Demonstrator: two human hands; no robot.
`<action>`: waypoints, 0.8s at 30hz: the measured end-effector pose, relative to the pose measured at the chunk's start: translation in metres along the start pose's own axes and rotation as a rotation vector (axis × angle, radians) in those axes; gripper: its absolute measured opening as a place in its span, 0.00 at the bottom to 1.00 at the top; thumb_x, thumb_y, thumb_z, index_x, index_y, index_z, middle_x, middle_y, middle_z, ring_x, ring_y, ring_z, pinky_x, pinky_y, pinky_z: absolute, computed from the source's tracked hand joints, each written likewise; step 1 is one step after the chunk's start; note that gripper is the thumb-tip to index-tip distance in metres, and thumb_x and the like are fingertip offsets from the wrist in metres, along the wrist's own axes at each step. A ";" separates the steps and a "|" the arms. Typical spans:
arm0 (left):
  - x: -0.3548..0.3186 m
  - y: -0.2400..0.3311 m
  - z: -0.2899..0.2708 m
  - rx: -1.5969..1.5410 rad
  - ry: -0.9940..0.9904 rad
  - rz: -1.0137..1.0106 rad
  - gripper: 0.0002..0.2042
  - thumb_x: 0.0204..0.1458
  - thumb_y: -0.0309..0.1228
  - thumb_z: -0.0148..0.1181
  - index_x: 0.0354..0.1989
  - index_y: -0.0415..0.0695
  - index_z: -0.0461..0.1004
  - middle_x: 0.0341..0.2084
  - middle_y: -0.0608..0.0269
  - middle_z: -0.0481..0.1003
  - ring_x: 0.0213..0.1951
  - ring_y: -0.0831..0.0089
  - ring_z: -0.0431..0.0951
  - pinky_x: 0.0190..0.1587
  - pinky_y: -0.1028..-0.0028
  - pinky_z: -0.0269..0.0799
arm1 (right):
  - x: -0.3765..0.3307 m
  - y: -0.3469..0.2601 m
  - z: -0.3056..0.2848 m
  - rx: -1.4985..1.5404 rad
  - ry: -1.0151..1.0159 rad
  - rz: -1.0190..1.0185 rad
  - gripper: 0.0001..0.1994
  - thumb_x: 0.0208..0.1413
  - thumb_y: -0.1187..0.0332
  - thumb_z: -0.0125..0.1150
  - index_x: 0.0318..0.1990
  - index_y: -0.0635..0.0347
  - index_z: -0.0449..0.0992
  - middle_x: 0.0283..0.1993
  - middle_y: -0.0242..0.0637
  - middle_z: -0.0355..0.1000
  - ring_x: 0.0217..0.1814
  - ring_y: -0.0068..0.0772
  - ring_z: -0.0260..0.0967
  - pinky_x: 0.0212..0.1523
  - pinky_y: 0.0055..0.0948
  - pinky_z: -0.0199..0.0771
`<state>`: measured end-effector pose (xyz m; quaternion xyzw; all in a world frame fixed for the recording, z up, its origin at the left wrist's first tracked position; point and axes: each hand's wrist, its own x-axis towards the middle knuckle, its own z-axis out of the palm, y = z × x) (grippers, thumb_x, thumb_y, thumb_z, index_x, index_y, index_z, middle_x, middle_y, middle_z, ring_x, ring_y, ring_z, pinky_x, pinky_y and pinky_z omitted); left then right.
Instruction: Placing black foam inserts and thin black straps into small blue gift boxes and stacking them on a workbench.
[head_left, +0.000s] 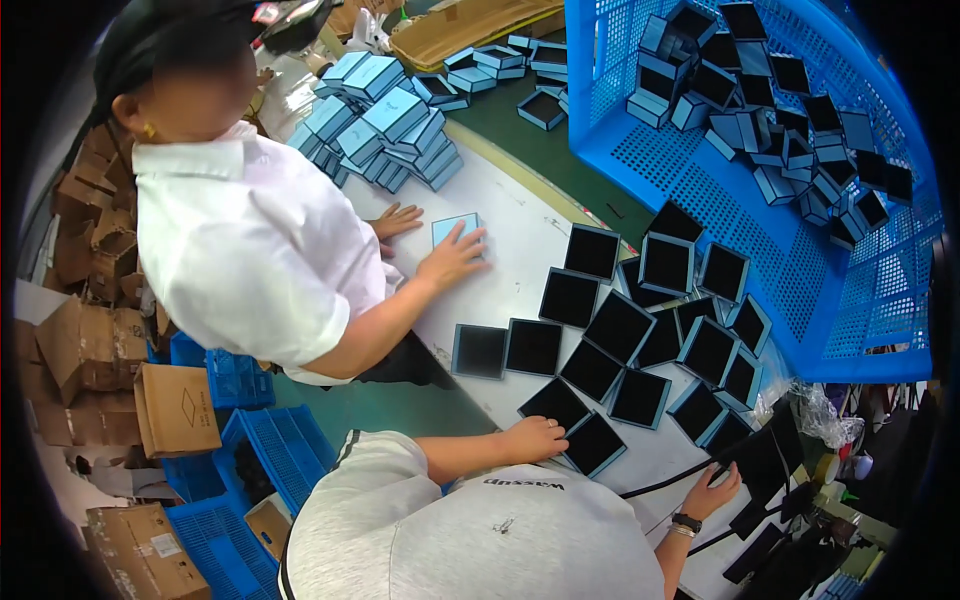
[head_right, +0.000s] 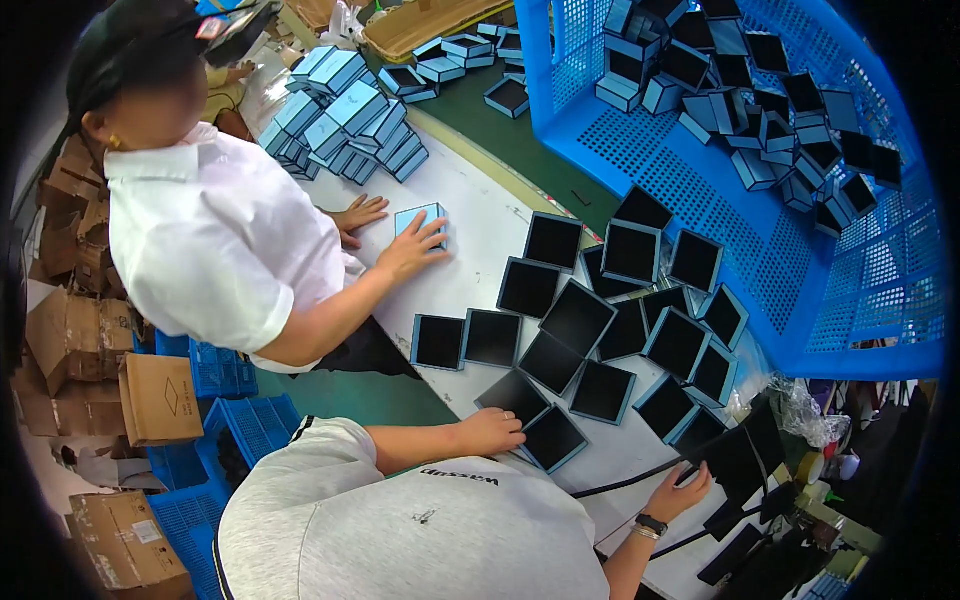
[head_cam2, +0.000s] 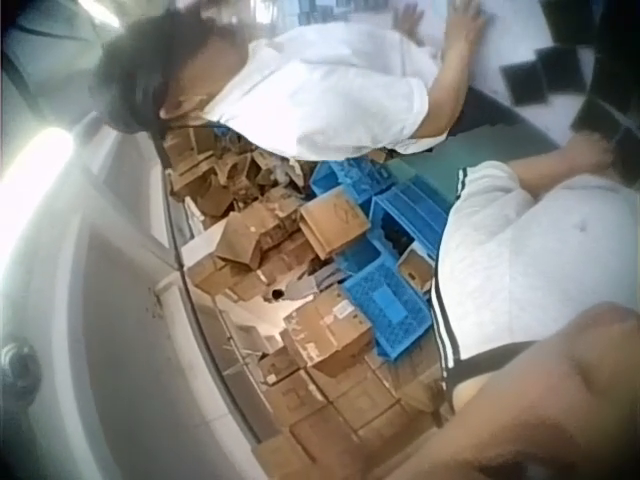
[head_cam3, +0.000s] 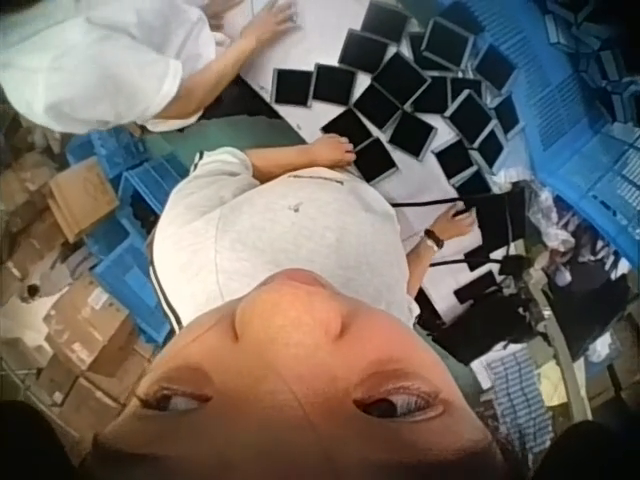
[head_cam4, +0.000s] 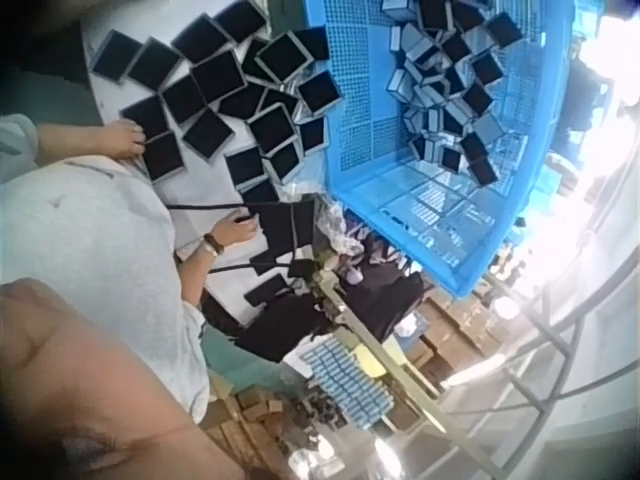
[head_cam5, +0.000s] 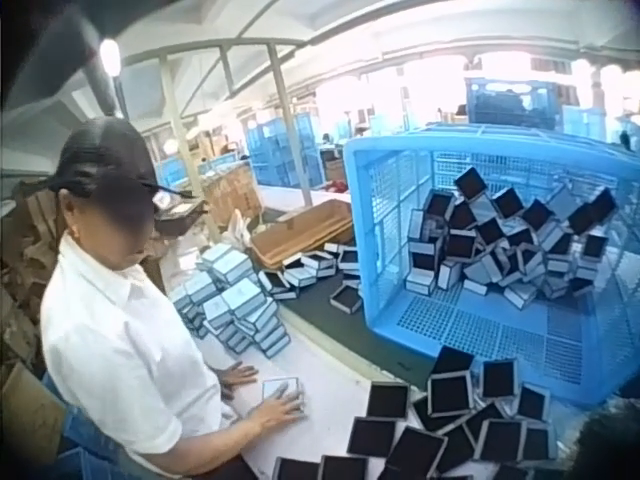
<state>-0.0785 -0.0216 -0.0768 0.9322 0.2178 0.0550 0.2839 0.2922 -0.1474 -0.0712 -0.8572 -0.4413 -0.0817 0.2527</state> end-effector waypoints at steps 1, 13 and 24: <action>0.003 0.002 0.001 -0.003 -0.006 0.004 0.07 0.42 0.34 0.59 0.26 0.48 0.69 0.27 0.63 0.67 0.35 0.66 0.70 0.35 0.68 0.68 | -0.010 0.012 0.009 -0.044 -0.021 0.110 0.25 0.49 0.68 0.62 0.56 0.55 0.64 0.55 0.48 0.62 0.55 0.50 0.59 0.51 0.43 0.62; 0.036 -0.009 -0.013 0.128 0.186 -0.090 0.04 0.39 0.30 0.54 0.25 0.50 0.73 0.26 0.63 0.68 0.35 0.62 0.71 0.36 0.64 0.66 | -0.032 0.047 0.019 0.212 -0.198 0.266 0.30 0.43 0.67 0.68 0.54 0.68 0.64 0.52 0.50 0.64 0.55 0.46 0.60 0.57 0.36 0.60; 0.029 0.031 -0.054 0.093 0.250 -0.161 0.16 0.34 0.20 0.55 0.36 0.42 0.73 0.45 0.55 0.68 0.51 0.54 0.64 0.53 0.60 0.59 | -0.042 0.023 -0.043 0.470 -0.130 0.614 0.20 0.47 0.79 0.56 0.50 0.64 0.67 0.43 0.41 0.68 0.31 0.30 0.70 0.30 0.25 0.70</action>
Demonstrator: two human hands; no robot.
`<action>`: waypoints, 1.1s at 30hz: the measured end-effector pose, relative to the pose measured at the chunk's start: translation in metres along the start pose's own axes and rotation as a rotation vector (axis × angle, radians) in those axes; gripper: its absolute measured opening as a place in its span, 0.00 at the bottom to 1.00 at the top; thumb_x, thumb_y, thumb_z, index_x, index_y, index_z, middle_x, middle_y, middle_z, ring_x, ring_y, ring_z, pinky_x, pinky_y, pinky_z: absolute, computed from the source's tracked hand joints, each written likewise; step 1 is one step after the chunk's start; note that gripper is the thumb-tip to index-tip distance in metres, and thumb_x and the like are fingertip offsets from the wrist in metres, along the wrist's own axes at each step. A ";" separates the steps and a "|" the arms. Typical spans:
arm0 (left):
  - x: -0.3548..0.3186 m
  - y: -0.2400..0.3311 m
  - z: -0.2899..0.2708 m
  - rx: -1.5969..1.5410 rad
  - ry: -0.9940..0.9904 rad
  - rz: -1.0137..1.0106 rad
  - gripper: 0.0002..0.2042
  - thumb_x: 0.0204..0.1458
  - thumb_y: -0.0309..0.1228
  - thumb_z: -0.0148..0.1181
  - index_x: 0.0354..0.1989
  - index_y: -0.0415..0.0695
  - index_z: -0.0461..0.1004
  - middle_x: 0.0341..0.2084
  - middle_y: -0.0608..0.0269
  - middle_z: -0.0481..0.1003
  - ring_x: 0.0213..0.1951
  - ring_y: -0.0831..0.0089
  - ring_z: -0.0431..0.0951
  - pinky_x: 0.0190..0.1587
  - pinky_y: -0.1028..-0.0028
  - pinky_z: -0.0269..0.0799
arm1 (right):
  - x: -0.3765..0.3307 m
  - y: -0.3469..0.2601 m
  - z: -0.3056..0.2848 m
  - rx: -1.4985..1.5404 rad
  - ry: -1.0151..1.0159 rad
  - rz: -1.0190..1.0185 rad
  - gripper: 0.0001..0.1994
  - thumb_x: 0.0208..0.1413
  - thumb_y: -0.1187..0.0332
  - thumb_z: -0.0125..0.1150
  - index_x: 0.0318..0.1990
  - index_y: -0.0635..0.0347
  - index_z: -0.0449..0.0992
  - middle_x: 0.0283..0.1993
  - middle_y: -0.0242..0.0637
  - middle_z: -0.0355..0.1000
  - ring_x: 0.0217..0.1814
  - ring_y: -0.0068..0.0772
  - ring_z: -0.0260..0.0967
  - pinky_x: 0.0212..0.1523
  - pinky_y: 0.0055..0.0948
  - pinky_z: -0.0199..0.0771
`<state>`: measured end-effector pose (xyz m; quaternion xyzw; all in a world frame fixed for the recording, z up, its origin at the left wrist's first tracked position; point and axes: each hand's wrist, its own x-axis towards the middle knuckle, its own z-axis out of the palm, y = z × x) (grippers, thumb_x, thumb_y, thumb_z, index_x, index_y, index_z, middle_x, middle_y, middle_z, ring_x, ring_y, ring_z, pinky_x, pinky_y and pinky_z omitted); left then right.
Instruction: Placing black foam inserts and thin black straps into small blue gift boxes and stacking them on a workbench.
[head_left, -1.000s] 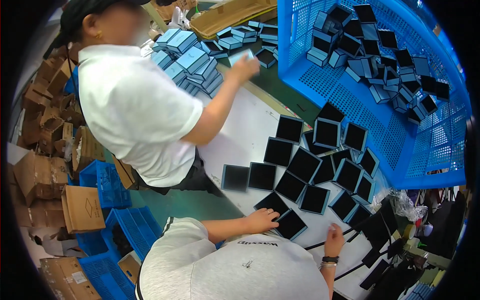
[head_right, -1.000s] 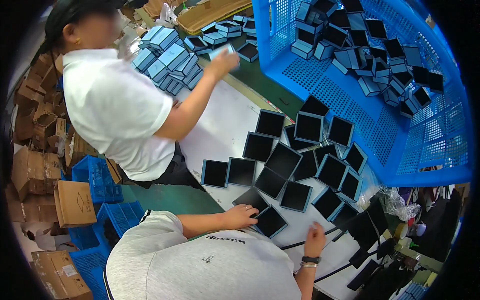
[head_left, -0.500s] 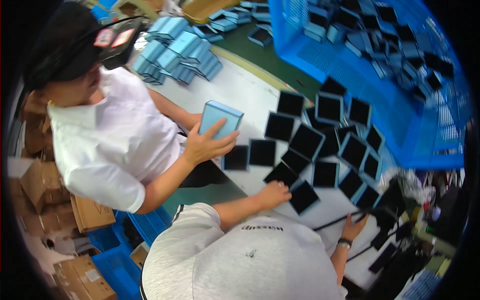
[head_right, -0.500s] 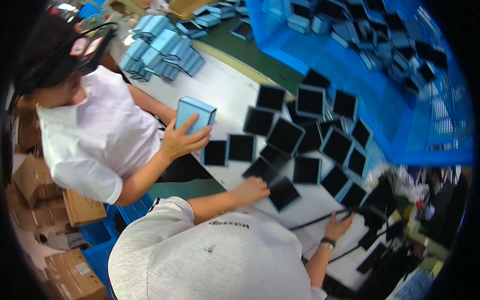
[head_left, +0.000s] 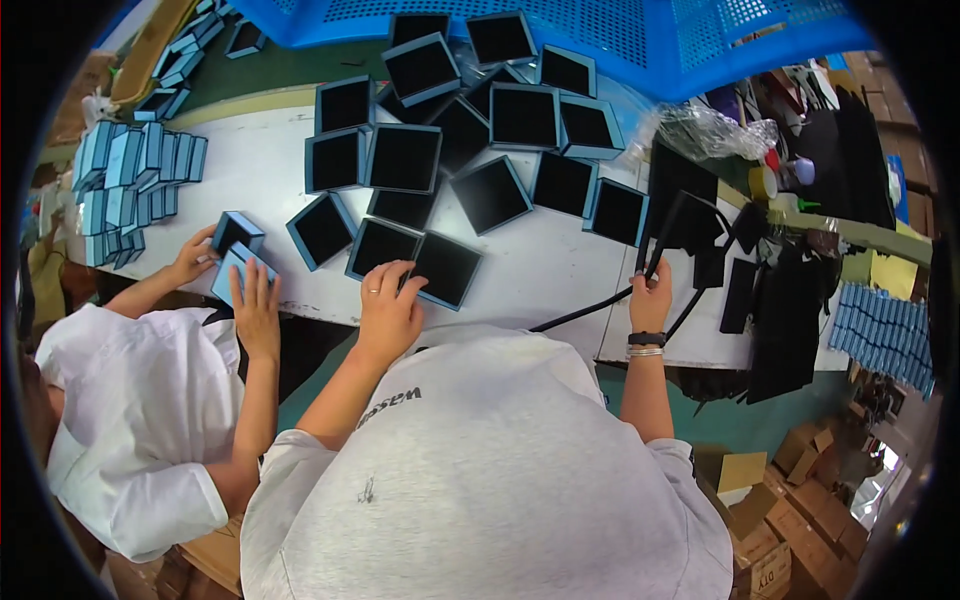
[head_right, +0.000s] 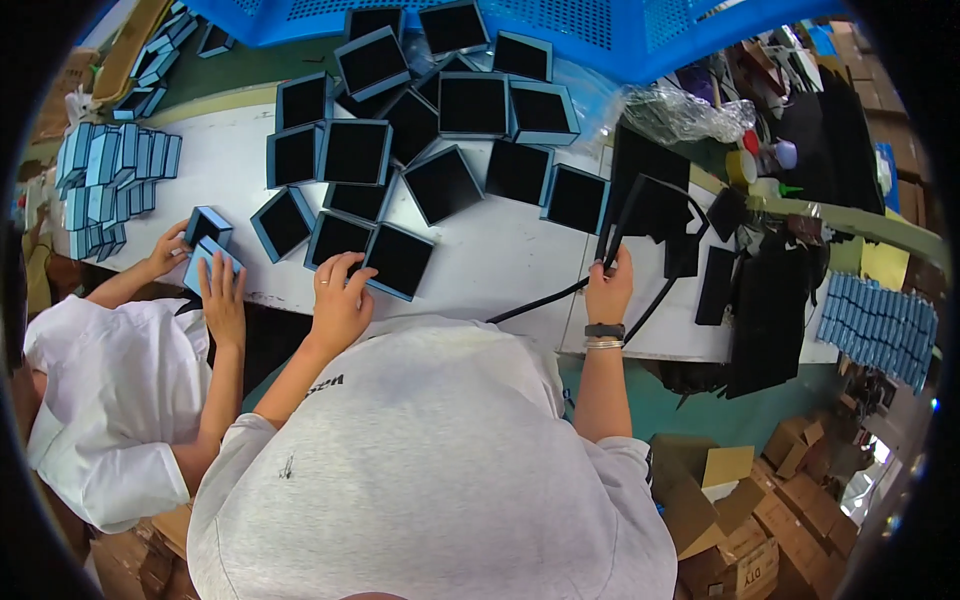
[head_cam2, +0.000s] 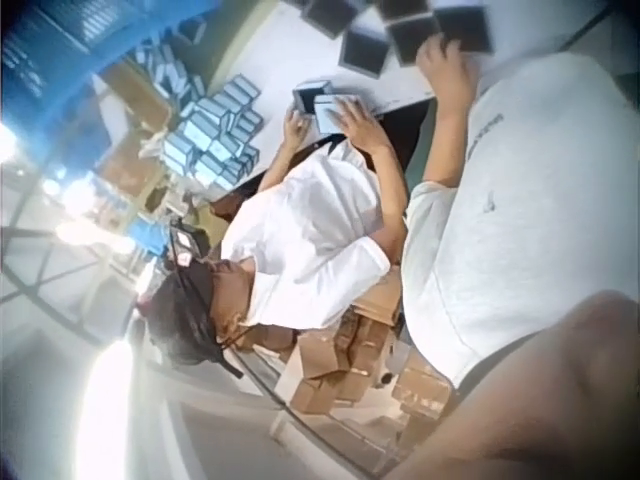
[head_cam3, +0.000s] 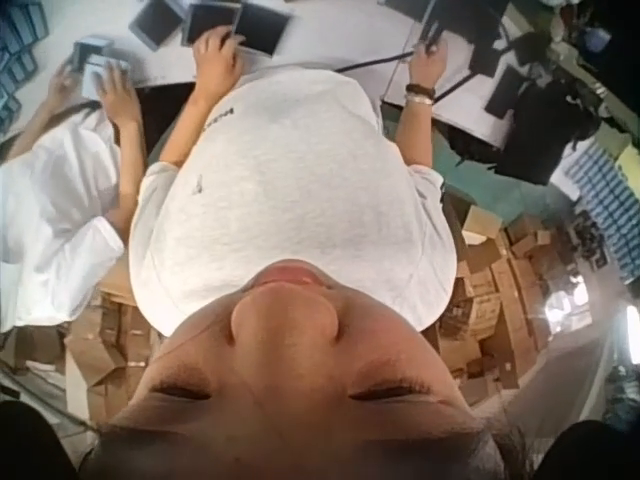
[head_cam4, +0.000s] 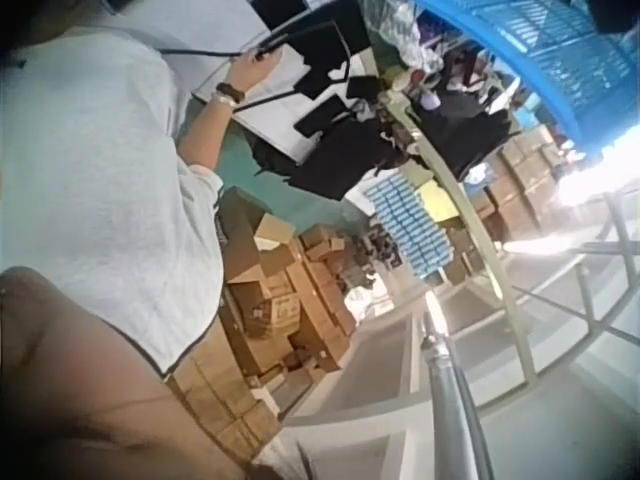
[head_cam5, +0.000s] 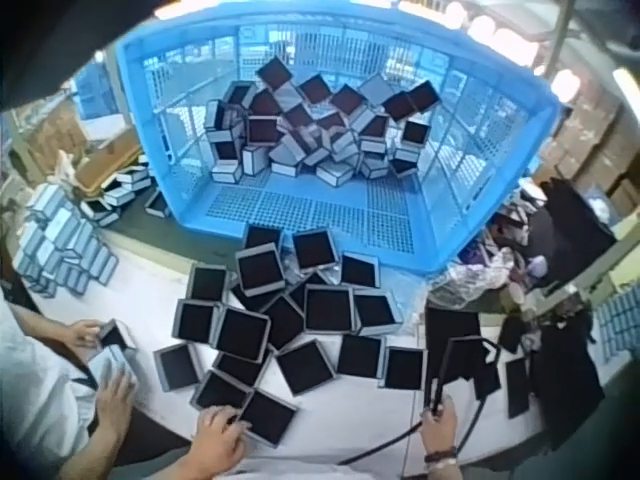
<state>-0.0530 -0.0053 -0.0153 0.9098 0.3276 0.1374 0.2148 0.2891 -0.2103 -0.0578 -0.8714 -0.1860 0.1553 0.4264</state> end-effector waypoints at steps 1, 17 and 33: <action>0.000 0.003 -0.003 -0.068 0.031 0.050 0.15 0.34 0.20 0.55 0.36 0.42 0.72 0.44 0.56 0.68 0.50 0.55 0.65 0.54 0.61 0.58 | -0.006 -0.004 -0.001 -0.001 0.005 0.004 0.20 0.47 0.79 0.56 0.50 0.64 0.67 0.43 0.41 0.68 0.31 0.30 0.70 0.30 0.25 0.70; 0.100 0.095 0.024 -1.264 -0.267 -0.504 0.16 0.50 0.31 0.61 0.46 0.38 0.70 0.37 0.62 0.74 0.41 0.76 0.71 0.44 0.78 0.66 | -0.078 -0.079 0.006 0.198 -0.799 -0.323 0.15 0.51 0.76 0.58 0.47 0.59 0.72 0.44 0.38 0.68 0.42 0.32 0.70 0.43 0.29 0.70; 0.073 0.079 -0.022 -1.618 0.222 -0.677 0.07 0.54 0.28 0.56 0.39 0.39 0.72 0.32 0.65 0.74 0.34 0.81 0.71 0.40 0.82 0.65 | -0.020 -0.067 -0.035 1.031 -0.364 0.197 0.17 0.58 0.72 0.51 0.55 0.67 0.64 0.49 0.38 0.70 0.49 0.28 0.69 0.53 0.26 0.66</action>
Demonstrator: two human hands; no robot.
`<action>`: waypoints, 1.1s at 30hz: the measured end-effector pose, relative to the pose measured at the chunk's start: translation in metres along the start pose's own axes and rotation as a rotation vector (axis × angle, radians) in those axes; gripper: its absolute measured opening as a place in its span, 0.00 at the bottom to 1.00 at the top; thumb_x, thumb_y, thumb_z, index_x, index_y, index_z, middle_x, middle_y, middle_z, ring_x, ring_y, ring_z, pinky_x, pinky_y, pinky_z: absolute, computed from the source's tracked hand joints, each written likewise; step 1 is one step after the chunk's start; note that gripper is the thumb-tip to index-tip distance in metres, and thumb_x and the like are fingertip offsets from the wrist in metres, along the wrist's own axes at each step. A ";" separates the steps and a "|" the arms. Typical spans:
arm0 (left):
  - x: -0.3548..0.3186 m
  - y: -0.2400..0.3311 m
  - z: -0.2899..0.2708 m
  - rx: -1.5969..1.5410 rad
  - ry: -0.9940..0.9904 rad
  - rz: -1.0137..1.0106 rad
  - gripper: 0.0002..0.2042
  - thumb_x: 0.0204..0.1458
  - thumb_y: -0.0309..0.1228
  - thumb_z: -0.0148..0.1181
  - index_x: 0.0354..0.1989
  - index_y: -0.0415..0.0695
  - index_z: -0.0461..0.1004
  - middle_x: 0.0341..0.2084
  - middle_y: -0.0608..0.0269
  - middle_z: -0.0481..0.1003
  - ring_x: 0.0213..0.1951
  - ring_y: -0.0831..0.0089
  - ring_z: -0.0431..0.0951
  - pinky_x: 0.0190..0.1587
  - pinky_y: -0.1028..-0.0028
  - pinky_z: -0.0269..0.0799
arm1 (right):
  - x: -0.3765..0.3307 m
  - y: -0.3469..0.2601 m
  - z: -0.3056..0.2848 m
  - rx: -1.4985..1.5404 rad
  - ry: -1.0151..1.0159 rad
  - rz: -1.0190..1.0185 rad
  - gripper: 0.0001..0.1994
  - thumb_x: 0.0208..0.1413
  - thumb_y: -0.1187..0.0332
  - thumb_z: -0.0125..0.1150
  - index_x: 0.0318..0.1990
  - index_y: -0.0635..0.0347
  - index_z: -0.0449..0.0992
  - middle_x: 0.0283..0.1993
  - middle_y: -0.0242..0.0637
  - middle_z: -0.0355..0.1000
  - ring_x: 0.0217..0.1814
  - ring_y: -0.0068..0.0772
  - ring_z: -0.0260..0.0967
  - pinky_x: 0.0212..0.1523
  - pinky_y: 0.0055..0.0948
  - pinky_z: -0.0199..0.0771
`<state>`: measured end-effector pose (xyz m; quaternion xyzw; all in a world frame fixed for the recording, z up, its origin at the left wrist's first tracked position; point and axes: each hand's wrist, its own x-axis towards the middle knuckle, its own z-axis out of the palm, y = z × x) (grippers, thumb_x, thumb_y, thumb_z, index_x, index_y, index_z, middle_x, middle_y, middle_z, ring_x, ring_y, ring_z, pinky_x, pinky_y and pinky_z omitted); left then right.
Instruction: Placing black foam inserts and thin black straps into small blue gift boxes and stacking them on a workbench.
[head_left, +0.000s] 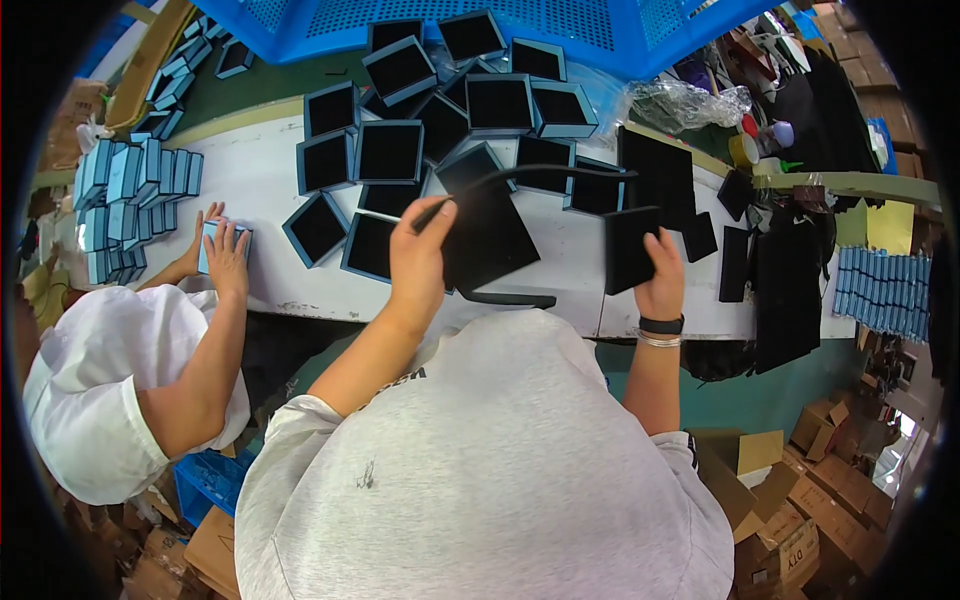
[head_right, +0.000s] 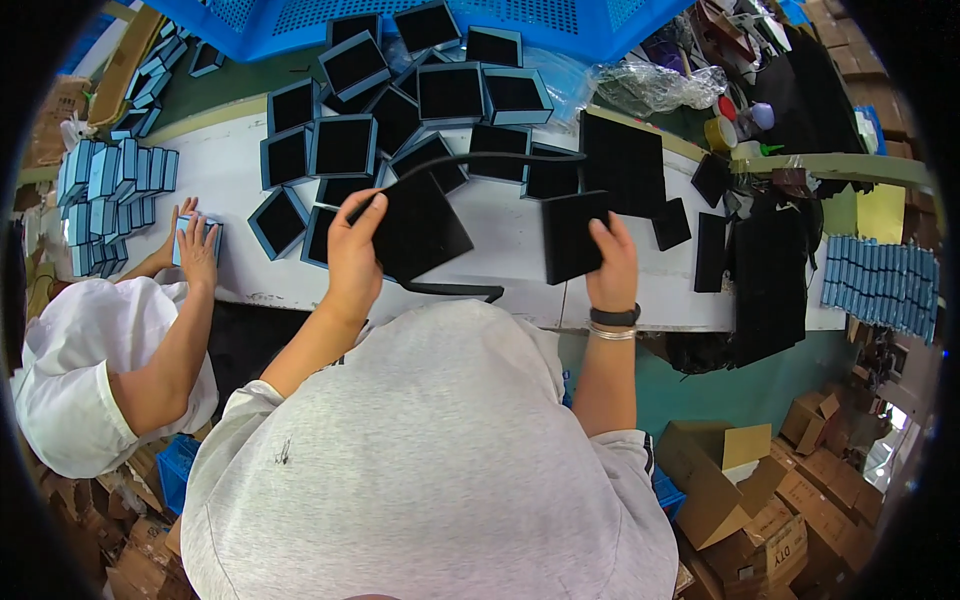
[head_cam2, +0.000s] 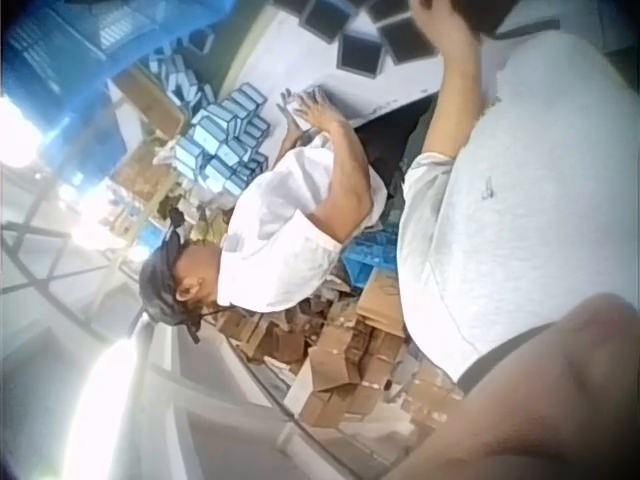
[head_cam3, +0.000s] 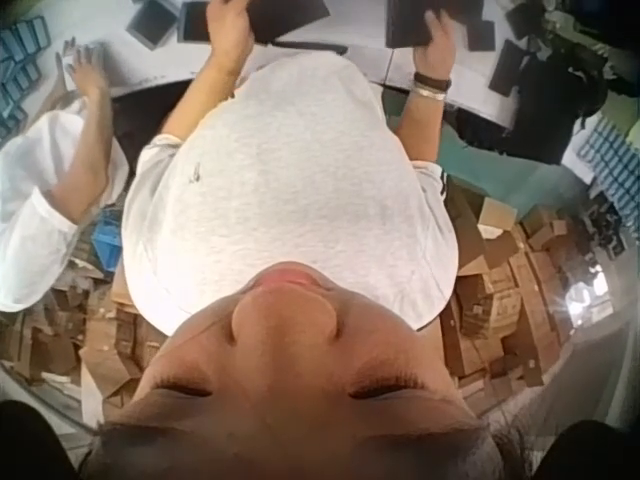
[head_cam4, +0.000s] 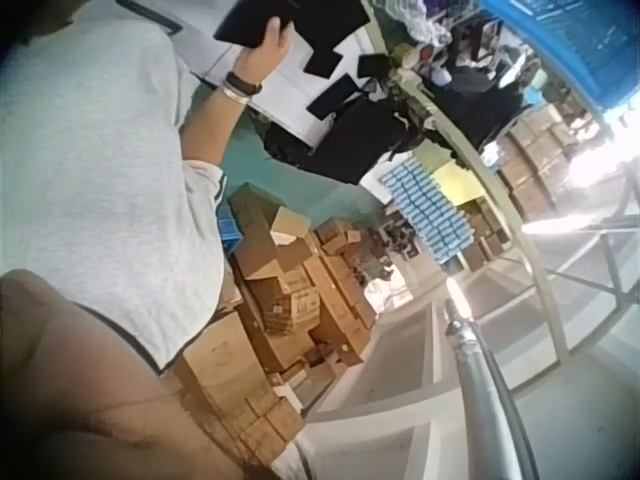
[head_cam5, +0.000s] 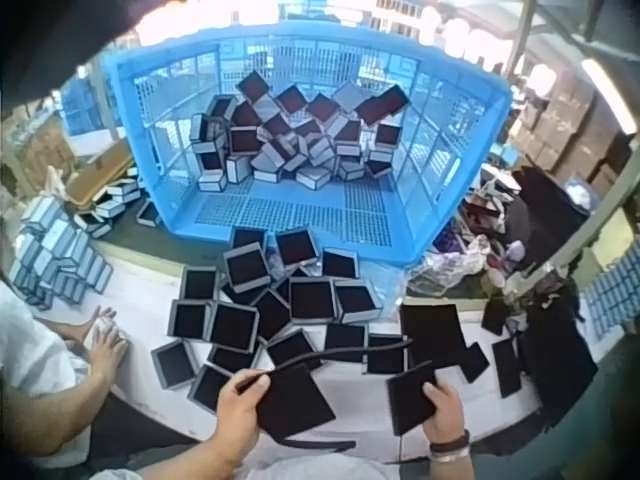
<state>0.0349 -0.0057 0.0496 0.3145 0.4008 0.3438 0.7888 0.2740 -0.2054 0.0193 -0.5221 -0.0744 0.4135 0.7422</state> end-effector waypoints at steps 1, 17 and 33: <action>0.002 0.004 0.001 0.022 0.016 0.005 0.07 0.54 0.28 0.56 0.39 0.39 0.72 0.32 0.66 0.74 0.34 0.81 0.71 0.40 0.82 0.65 | -0.005 -0.003 0.004 0.000 0.001 -0.002 0.17 0.58 0.72 0.51 0.55 0.67 0.64 0.49 0.38 0.70 0.49 0.28 0.69 0.53 0.26 0.66; -0.002 -0.014 0.005 -0.018 0.068 -0.049 0.09 0.57 0.34 0.53 0.31 0.42 0.70 0.24 0.68 0.69 0.27 0.80 0.67 0.33 0.80 0.65 | -0.038 -0.012 0.081 -0.585 -0.297 0.067 0.20 0.51 0.72 0.61 0.50 0.66 0.64 0.43 0.34 0.68 0.43 0.23 0.64 0.47 0.23 0.67; -0.026 0.015 0.037 0.608 -0.521 -0.265 0.13 0.58 0.33 0.52 0.43 0.35 0.71 0.28 0.65 0.75 0.29 0.82 0.73 0.34 0.81 0.70 | -0.035 -0.034 0.083 -1.013 0.148 -0.409 0.20 0.56 0.65 0.58 0.52 0.68 0.63 0.43 0.45 0.69 0.44 0.32 0.65 0.48 0.28 0.65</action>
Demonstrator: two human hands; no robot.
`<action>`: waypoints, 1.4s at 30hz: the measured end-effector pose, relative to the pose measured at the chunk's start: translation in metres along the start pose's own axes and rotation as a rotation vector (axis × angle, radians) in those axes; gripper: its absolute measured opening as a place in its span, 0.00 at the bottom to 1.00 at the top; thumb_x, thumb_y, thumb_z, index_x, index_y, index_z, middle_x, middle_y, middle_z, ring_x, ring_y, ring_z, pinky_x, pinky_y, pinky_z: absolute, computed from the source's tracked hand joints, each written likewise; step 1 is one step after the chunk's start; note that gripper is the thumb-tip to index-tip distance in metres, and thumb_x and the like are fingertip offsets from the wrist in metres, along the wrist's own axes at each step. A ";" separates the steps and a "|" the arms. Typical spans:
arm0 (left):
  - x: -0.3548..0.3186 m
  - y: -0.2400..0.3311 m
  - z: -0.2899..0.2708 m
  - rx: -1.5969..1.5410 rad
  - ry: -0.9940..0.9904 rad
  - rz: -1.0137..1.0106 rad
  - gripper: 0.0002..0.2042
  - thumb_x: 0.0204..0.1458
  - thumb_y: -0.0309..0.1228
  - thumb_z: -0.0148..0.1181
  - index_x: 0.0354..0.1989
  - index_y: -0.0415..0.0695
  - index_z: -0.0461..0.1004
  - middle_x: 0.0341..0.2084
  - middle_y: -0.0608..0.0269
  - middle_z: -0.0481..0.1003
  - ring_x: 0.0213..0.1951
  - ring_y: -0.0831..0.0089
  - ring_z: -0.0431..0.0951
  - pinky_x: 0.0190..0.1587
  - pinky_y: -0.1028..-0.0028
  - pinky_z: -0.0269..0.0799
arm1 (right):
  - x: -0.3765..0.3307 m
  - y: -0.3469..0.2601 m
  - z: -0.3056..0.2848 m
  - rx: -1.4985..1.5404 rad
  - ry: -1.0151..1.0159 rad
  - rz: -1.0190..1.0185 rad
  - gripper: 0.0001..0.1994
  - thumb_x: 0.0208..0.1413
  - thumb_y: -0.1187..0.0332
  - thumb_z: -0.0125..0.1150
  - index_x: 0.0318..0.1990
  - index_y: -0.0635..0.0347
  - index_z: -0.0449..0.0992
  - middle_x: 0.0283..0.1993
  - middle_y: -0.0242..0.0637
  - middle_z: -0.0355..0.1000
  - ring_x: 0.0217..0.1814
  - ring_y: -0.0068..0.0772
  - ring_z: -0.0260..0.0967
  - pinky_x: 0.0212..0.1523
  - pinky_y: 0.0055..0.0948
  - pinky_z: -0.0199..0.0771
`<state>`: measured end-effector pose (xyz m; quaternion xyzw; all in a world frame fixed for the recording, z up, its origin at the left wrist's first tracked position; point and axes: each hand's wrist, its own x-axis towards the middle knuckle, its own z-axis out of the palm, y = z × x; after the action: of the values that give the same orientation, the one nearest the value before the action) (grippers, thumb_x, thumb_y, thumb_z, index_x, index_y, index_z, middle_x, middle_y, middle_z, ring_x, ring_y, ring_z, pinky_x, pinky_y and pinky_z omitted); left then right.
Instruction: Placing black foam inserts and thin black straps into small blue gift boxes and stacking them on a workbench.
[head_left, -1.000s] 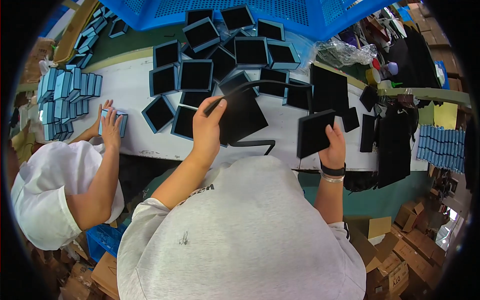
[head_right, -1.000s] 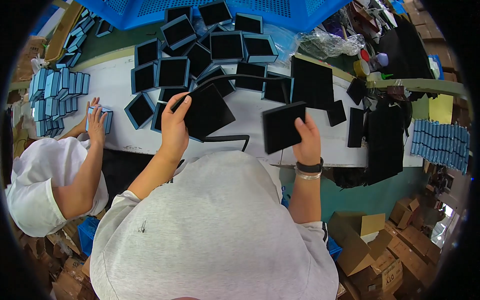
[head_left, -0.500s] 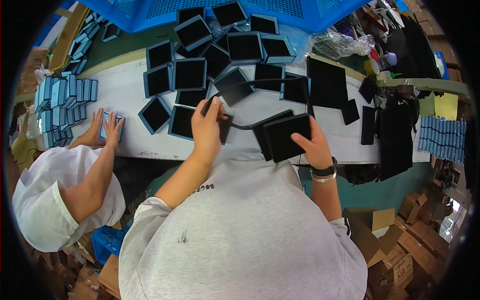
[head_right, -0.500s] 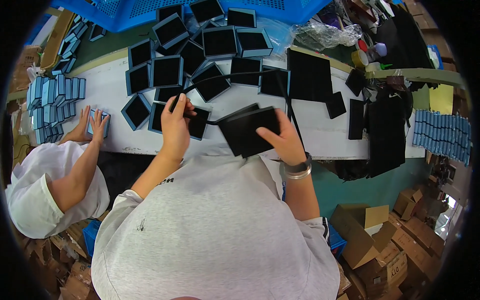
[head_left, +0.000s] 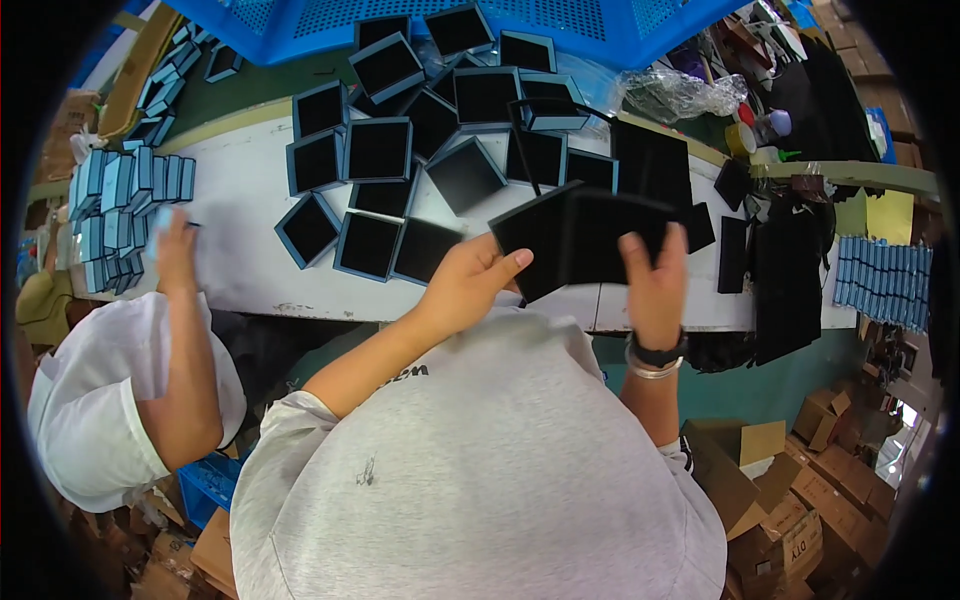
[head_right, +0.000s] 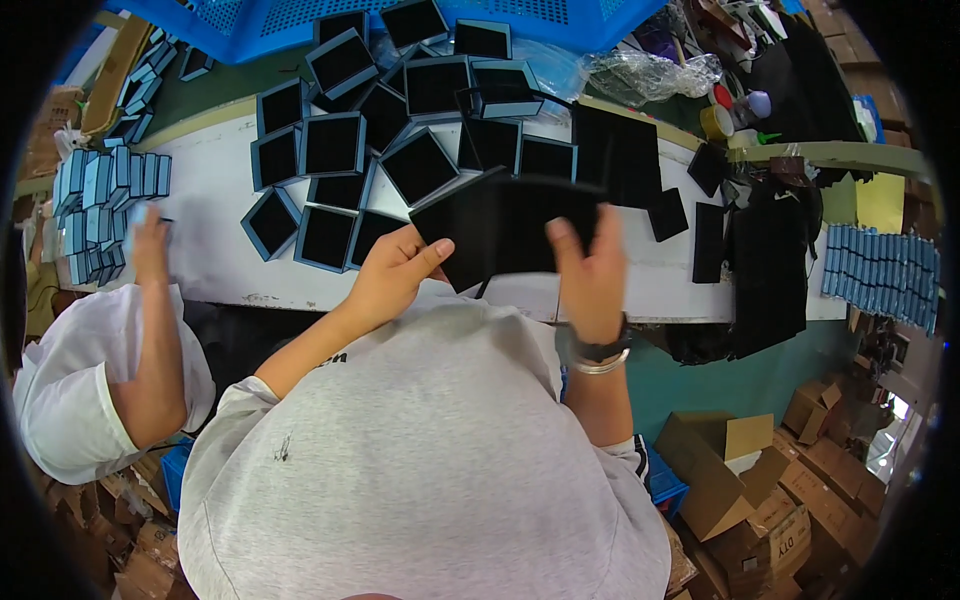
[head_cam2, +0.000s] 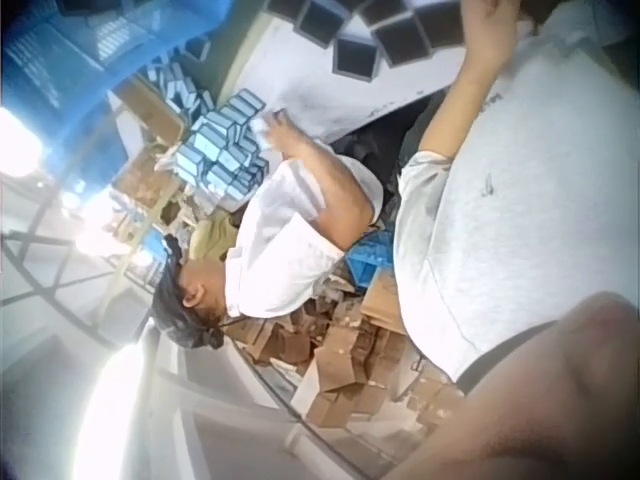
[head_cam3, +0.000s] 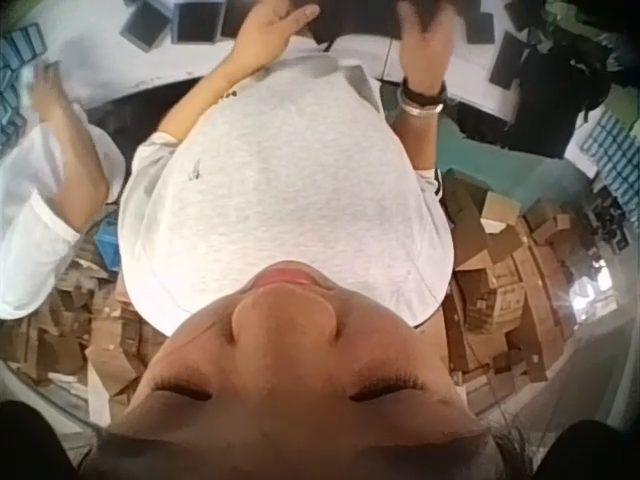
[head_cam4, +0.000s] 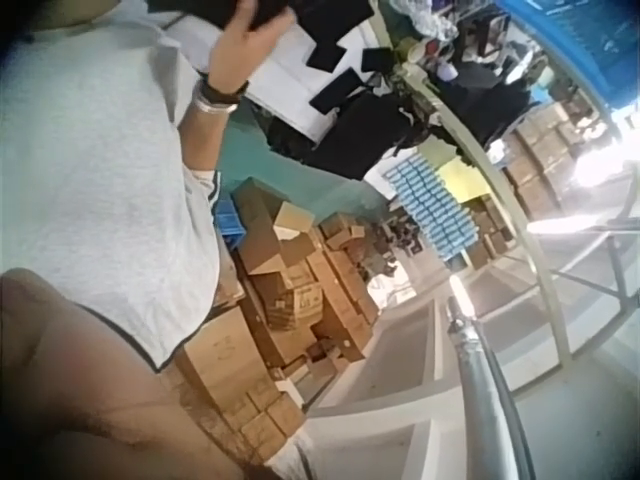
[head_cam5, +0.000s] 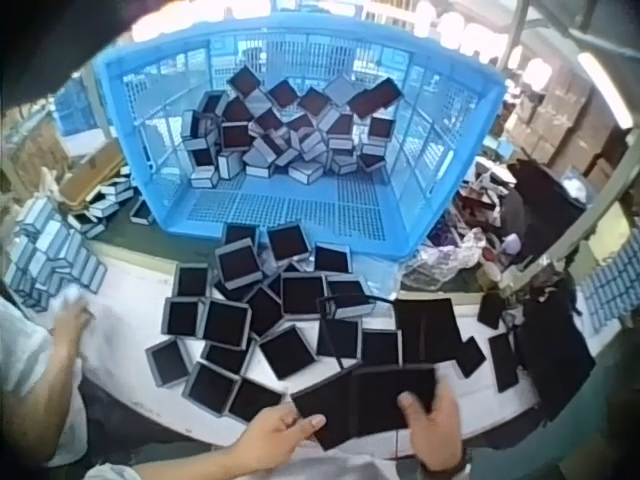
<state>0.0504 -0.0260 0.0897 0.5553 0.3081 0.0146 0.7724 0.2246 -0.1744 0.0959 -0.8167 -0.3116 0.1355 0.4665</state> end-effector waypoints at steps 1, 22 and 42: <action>-0.002 -0.002 0.000 0.000 0.004 -0.001 0.13 0.58 0.33 0.52 0.43 0.35 0.71 0.28 0.65 0.75 0.29 0.82 0.73 0.34 0.81 0.70 | 0.009 -0.003 -0.008 -0.086 0.144 -0.005 0.18 0.56 0.65 0.57 0.47 0.69 0.63 0.40 0.48 0.69 0.43 0.34 0.66 0.46 0.29 0.66; -0.041 0.004 -0.004 -0.232 0.238 0.344 0.11 0.56 0.29 0.54 0.44 0.37 0.70 0.29 0.64 0.75 0.31 0.81 0.74 0.36 0.78 0.72 | 0.022 -0.058 0.003 -0.161 0.228 -0.289 0.18 0.47 0.66 0.68 0.43 0.64 0.71 0.37 0.36 0.72 0.39 0.23 0.67 0.38 0.24 0.69; -0.047 0.000 -0.002 -0.148 0.307 0.372 0.11 0.55 0.29 0.56 0.43 0.35 0.70 0.19 0.74 0.70 0.20 0.90 0.61 0.24 0.86 0.54 | 0.035 -0.086 -0.020 -0.430 0.007 -0.432 0.21 0.46 0.57 0.66 0.43 0.61 0.72 0.32 0.50 0.73 0.35 0.45 0.74 0.33 0.35 0.72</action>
<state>0.0116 -0.0416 0.1110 0.5355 0.3123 0.2630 0.7393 0.2289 -0.1334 0.1818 -0.8119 -0.4980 -0.0389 0.3021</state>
